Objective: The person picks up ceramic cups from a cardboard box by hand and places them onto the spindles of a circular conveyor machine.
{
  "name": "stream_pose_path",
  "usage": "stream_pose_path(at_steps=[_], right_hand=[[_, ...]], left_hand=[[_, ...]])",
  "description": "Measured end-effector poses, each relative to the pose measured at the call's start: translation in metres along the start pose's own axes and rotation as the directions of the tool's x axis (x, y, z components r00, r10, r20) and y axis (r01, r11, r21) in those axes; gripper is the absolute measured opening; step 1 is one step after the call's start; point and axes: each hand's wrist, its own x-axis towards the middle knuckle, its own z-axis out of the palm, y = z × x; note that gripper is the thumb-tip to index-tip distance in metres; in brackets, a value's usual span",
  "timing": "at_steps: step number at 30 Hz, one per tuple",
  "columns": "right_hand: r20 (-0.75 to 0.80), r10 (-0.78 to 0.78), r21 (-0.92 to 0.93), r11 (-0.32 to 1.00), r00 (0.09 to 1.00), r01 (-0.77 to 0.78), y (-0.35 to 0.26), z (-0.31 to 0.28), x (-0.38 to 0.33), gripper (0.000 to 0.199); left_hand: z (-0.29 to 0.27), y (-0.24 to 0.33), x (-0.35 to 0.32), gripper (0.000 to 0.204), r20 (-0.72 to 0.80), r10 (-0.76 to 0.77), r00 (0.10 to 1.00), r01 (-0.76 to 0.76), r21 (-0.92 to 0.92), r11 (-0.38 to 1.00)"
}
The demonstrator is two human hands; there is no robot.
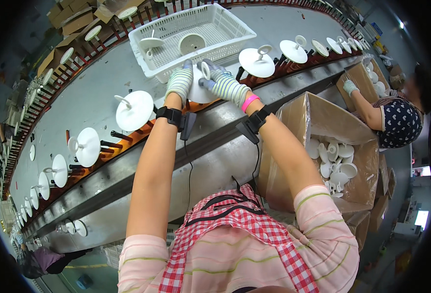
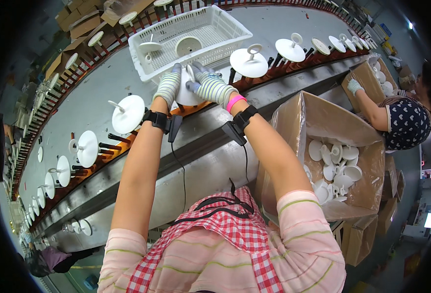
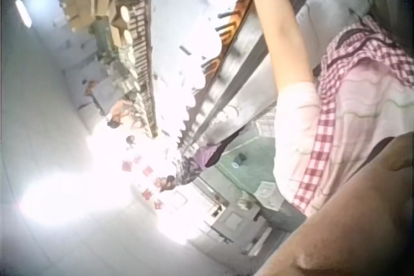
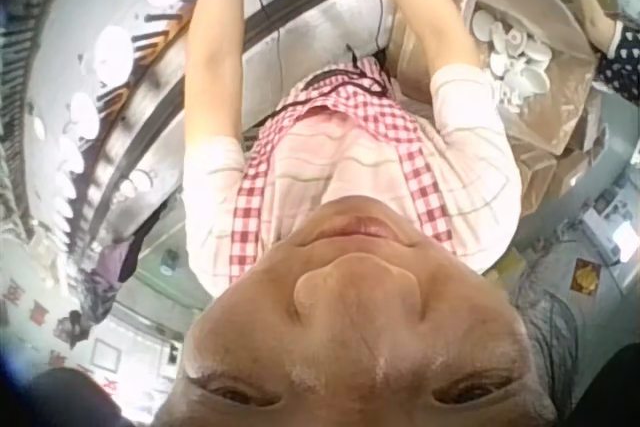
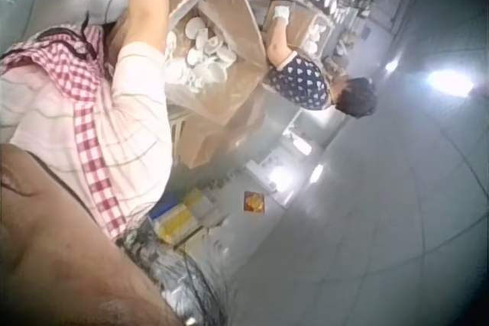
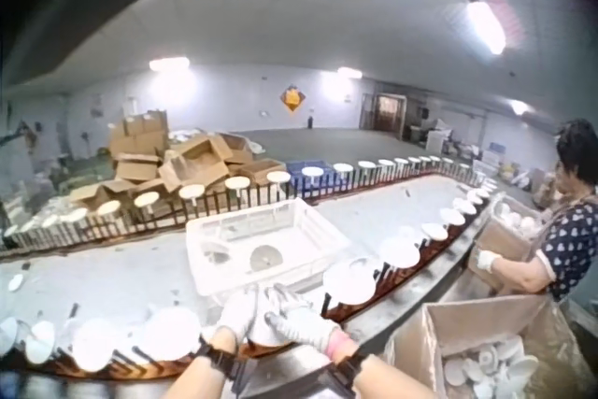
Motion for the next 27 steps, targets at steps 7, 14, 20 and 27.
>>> stream_pose_path(at_steps=[7,14,20,27], right_hand=[[0.264,0.23,-0.116,0.972,0.937,-0.206,0.004,0.012,0.067,0.04],[0.141,0.188,-0.032,0.982,0.972,-0.186,0.038,-0.028,0.017,0.034],[0.172,-0.147,0.47,0.881,0.974,0.051,0.115,-0.205,-0.161,0.047],[0.586,0.762,0.0,0.34,0.275,-0.94,0.35,-0.345,-0.42,0.039]], left_hand=[[0.027,-0.079,0.067,0.032,-0.314,0.536,0.784,-0.389,0.424,0.818],[0.052,-0.033,0.034,0.038,-0.109,0.586,0.803,-0.36,0.695,0.622],[0.073,-0.005,-0.074,0.042,-0.201,0.449,0.87,-0.398,0.251,0.882],[0.149,-0.026,-0.194,0.04,-0.625,0.242,0.743,-0.116,0.235,0.965]])
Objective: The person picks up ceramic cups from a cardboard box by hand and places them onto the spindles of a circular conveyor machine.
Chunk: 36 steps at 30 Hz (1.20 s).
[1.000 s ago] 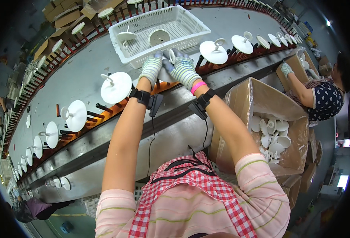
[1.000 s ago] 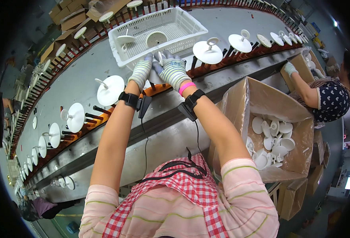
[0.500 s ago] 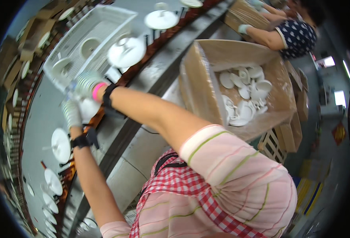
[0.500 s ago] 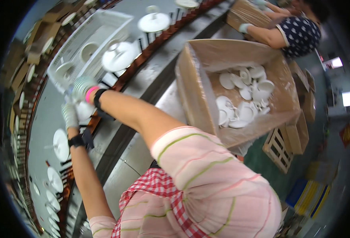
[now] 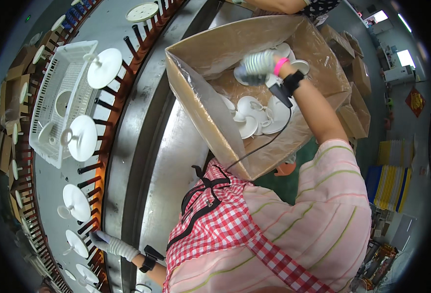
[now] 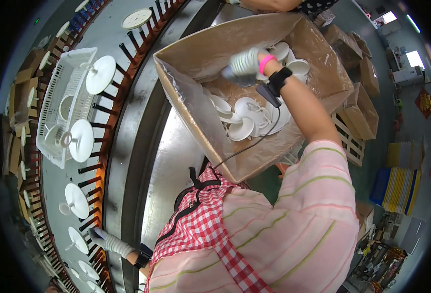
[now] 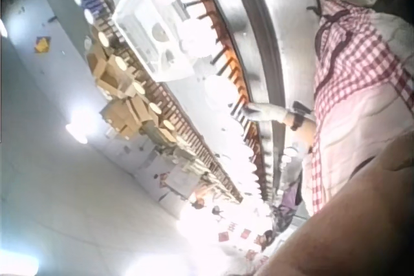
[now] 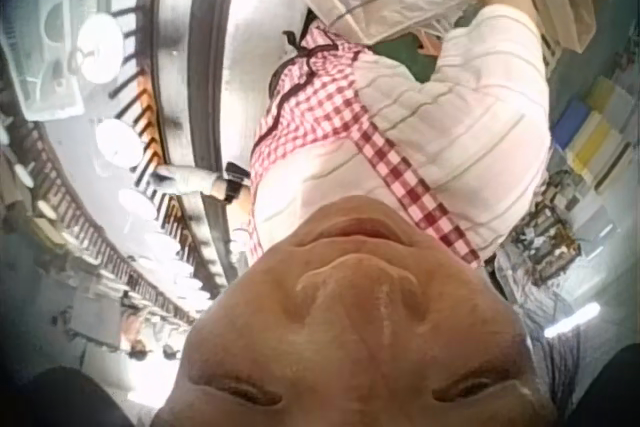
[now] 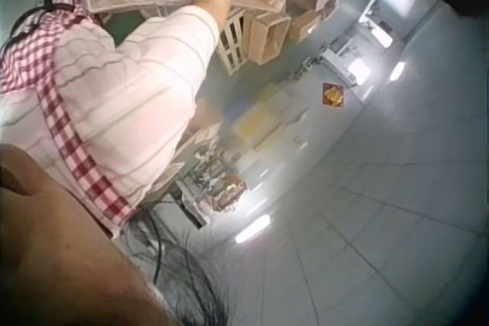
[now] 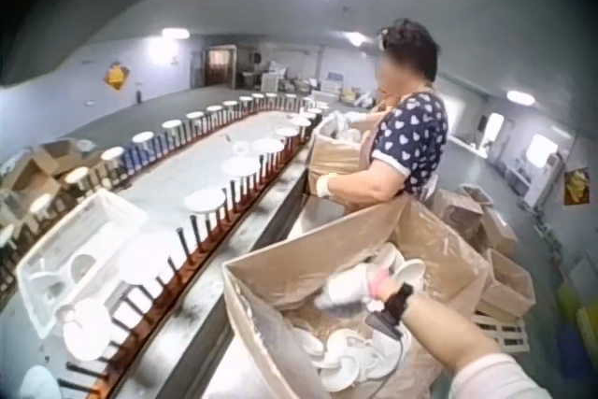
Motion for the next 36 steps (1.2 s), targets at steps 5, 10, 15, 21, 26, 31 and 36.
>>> stream_pose_path(at_steps=[5,10,15,21,26,31,36], right_hand=[[-0.126,0.097,-0.715,0.681,0.987,-0.158,0.174,0.095,0.118,0.043],[-0.164,0.133,-0.546,0.813,0.978,-0.202,0.179,0.089,0.114,0.03],[-0.371,-0.143,-0.592,0.798,0.918,-0.115,0.118,0.006,0.017,0.032],[-0.662,-0.359,-0.188,0.929,0.658,0.318,-0.017,-0.05,-0.106,0.028],[-0.664,-0.633,-0.33,0.726,0.399,0.603,-0.165,-0.043,-0.051,0.031],[-0.615,-0.609,-0.394,0.787,0.501,0.474,-0.286,0.011,0.06,0.036],[-0.488,-0.619,-0.451,0.782,0.615,0.43,-0.339,0.064,0.053,0.037]], left_hand=[[0.01,0.075,-0.018,0.035,0.089,0.085,0.992,-0.057,-0.273,0.96],[0.026,0.111,-0.025,0.029,0.233,0.15,0.961,-0.03,-0.453,0.891],[0.012,0.085,-0.026,0.025,0.302,0.135,0.944,0.02,-0.461,0.887],[-0.005,0.073,-0.033,0.022,0.225,0.056,0.973,0.062,-0.484,0.873],[-0.017,0.138,-0.008,0.021,0.254,0.426,0.868,-0.24,-0.537,0.809],[-0.043,0.156,0.013,0.018,0.405,0.556,0.726,-0.147,-0.697,0.701],[-0.003,0.189,0.035,0.031,0.327,0.597,0.733,-0.251,-0.685,0.684]])
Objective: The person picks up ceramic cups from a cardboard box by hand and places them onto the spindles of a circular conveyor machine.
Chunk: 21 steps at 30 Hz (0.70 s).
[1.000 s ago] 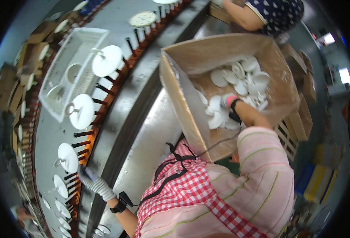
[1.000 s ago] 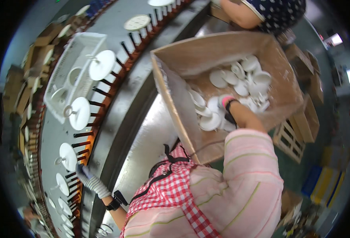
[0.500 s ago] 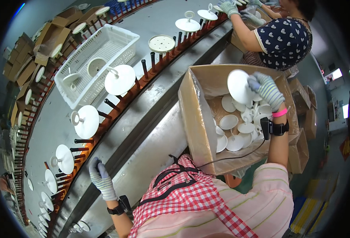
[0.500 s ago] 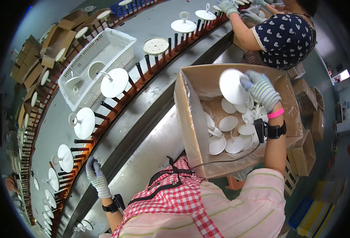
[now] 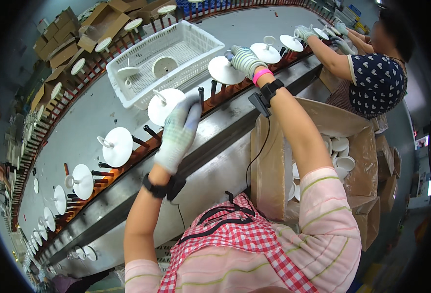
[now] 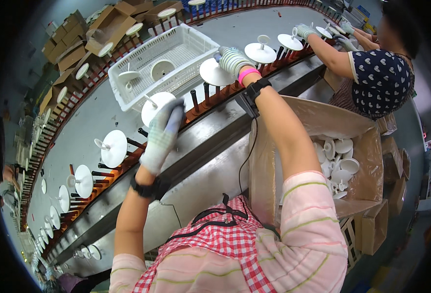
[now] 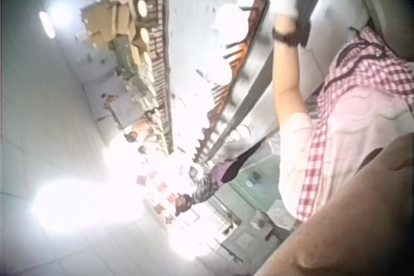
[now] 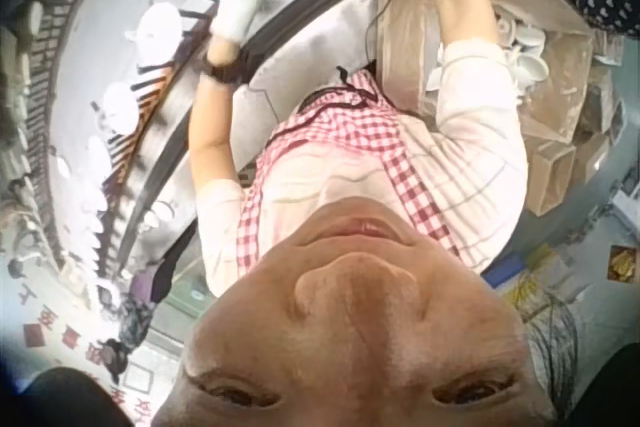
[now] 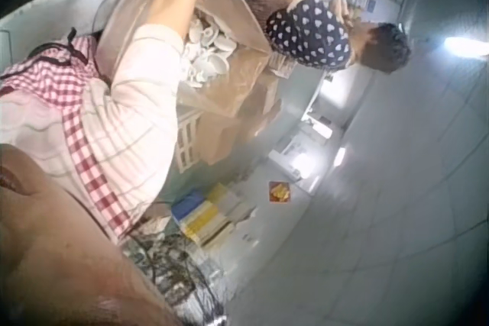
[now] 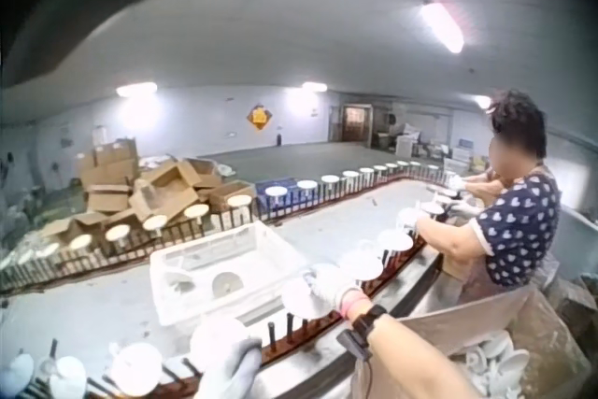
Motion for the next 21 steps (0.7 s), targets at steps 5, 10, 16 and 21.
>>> stream_pose_path(at_steps=[5,10,16,21], right_hand=[[0.033,-0.234,-0.03,0.972,0.972,0.235,-0.023,0.033,0.003,0.034],[0.12,-0.394,0.134,0.916,0.911,0.378,-0.02,0.071,0.004,0.035],[-0.062,-0.219,0.198,0.954,0.974,0.227,-0.021,0.137,0.091,0.035],[0.226,-0.149,-0.077,0.982,0.963,0.171,-0.068,0.139,0.09,0.039]], left_hand=[[0.046,-0.067,0.123,0.05,-0.113,-0.193,0.975,0.199,0.043,0.979],[0.056,-0.138,0.16,0.053,-0.038,-0.467,0.883,0.444,0.386,0.809],[0.057,-0.138,0.178,0.052,0.021,-0.502,0.864,0.433,0.476,0.765],[0.036,-0.185,0.167,0.044,-0.001,-0.261,0.965,0.19,0.688,0.7]])
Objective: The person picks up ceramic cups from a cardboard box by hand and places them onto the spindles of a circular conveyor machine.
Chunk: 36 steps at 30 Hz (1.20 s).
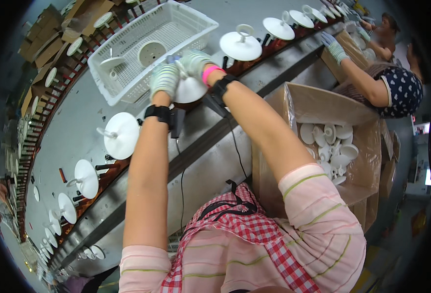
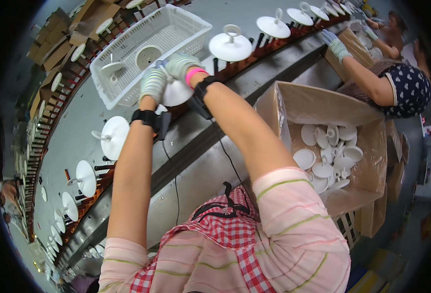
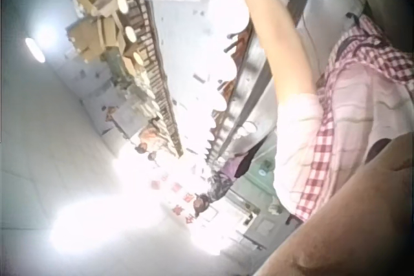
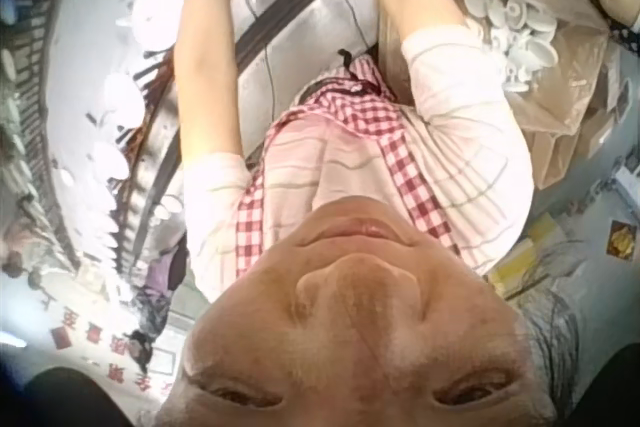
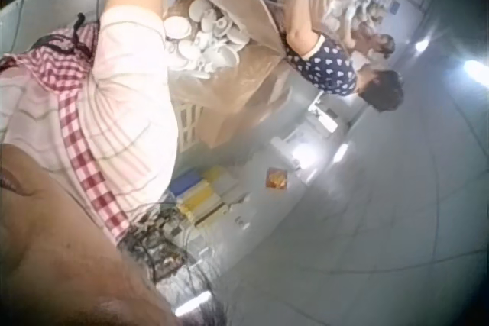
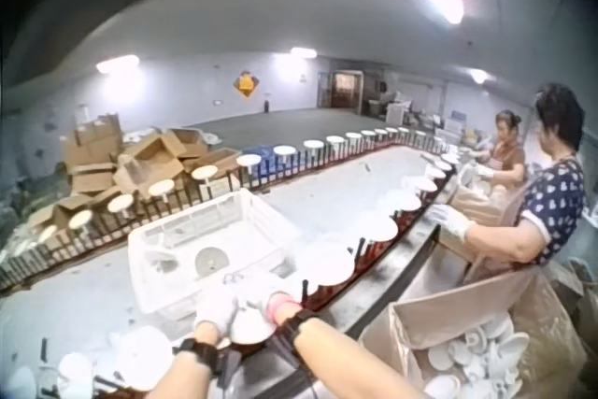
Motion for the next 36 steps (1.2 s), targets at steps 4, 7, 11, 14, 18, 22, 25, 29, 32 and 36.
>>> stream_pose_path(at_steps=[4,7,11,14,18,22,25,29,32,36], right_hand=[[-0.23,-0.059,0.038,0.997,0.971,0.07,-0.059,-0.001,-0.031,0.043],[-0.189,-0.115,0.175,0.973,0.975,0.149,-0.055,0.012,-0.043,0.037],[0.151,-0.409,0.266,0.894,0.9,0.361,-0.024,-0.052,-0.152,0.038],[0.085,-0.658,0.479,0.685,0.748,0.549,0.071,-0.087,-0.223,0.047],[0.539,0.242,0.542,0.634,0.807,-0.552,0.178,-0.106,-0.32,0.031],[0.577,0.451,-0.063,0.856,0.681,-0.513,0.227,-0.011,-0.332,0.043],[0.429,0.391,-0.027,0.906,0.814,-0.421,0.271,0.142,-0.32,0.047],[0.257,0.319,-0.034,0.946,0.912,-0.321,0.269,0.187,-0.305,0.032],[0.184,0.464,0.151,0.858,0.867,-0.491,0.224,0.096,-0.317,0.026],[0.279,0.568,0.286,0.72,0.774,-0.632,0.228,0.035,-0.356,0.049]], left_hand=[[0.008,-0.094,0.003,0.033,0.057,0.19,0.98,-0.167,-0.28,0.946],[0.004,-0.106,0.0,0.025,0.085,0.105,0.991,-0.11,0.057,0.992],[-0.031,-0.091,-0.039,0.027,0.154,0.109,0.982,-0.154,0.318,0.936],[-0.038,-0.116,-0.069,0.043,-0.176,-0.225,0.958,0.172,-0.271,0.947],[-0.044,-0.145,-0.125,0.043,-0.297,-0.041,0.954,0.003,-0.127,0.992],[-0.059,-0.112,-0.201,0.048,-0.33,-0.185,0.926,0.176,-0.058,0.983],[-0.051,-0.098,-0.232,0.045,-0.383,-0.104,0.918,0.089,-0.057,0.994],[-0.057,-0.048,-0.253,0.039,-0.336,-0.091,0.937,-0.021,-0.313,0.949],[-0.054,-0.04,-0.26,0.035,-0.305,0.006,0.952,-0.121,-0.36,0.925],[-0.055,-0.015,-0.256,0.023,-0.203,0.208,0.957,-0.276,-0.408,0.87]])
